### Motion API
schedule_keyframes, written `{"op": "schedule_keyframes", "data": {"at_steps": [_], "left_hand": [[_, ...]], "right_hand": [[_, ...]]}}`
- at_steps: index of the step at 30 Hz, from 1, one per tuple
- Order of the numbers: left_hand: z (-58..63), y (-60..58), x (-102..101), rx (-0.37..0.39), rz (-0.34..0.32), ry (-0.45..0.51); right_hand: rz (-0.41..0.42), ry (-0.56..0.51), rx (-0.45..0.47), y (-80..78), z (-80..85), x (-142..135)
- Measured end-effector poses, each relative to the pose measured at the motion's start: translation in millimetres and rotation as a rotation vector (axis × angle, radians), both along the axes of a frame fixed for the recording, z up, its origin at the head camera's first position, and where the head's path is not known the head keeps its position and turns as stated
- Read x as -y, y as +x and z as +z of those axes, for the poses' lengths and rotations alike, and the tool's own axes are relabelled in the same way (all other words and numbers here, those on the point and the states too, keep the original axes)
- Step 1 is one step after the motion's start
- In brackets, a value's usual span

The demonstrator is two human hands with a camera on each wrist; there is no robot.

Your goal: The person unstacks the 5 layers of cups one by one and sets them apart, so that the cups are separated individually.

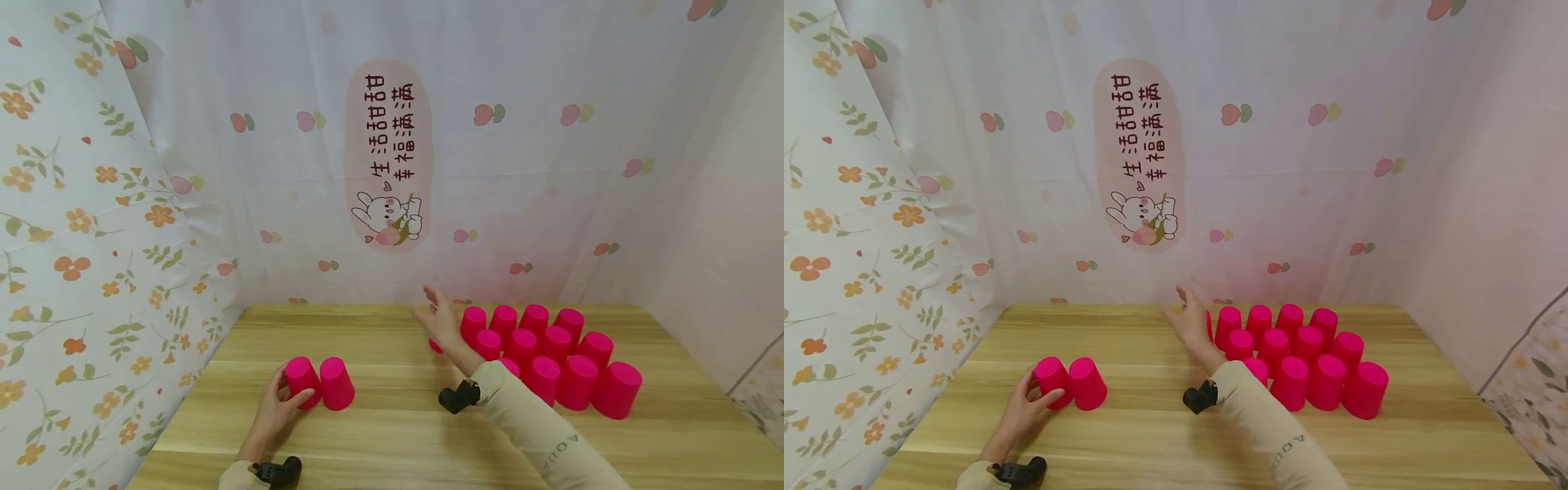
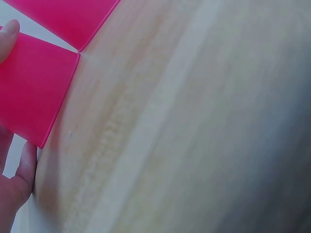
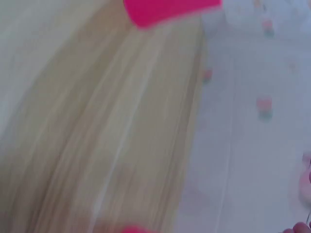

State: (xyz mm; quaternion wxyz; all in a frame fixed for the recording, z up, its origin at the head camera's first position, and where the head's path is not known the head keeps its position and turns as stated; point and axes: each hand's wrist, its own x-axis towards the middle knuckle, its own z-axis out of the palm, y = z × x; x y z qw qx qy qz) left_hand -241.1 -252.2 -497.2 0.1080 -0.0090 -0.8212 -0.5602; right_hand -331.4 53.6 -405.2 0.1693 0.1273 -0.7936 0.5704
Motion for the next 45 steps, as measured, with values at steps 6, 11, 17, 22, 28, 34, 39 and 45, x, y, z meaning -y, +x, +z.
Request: {"op": "schedule_keyframes", "data": {"at_steps": [6, 11, 17, 22, 28, 34, 39, 45], "left_hand": [[-1.2, -0.2, -2.1, -0.024, -0.009, 0.010], [-1.6, 0.1, -5.4, -0.039, -0.007, 0.017], [-1.5, -0.8, -6.1, -0.021, -0.024, 0.014], [-1.0, -1.4, -5.8, 0.011, -0.029, 0.015], [-1.8, -0.7, -6.3, -0.006, -0.035, 0.012], [0.5, 0.5, -5.4, -0.014, -0.026, 0.014], [1.7, 0.5, -3.3, -0.010, -0.021, 0.019], [1.0, 1.1, 0.1, 0.012, -0.016, 0.020]], "right_hand": [[0.225, 0.040, 0.029, 23.2, -4.0, 39.6], [0.363, 0.147, 0.069, 38.0, -10.9, 66.5], [0.471, 0.337, 0.193, 52.7, -20.4, 90.8], [0.453, 0.313, 0.218, 57.0, -30.6, 102.1], [0.438, 0.226, 0.269, 58.2, -39.2, 103.2], [0.442, 0.209, 0.258, 57.4, -39.9, 97.3], [0.449, 0.209, 0.242, 50.4, -30.2, 80.5], [0.435, 0.255, 0.227, 40.6, -6.0, 42.9]]}}
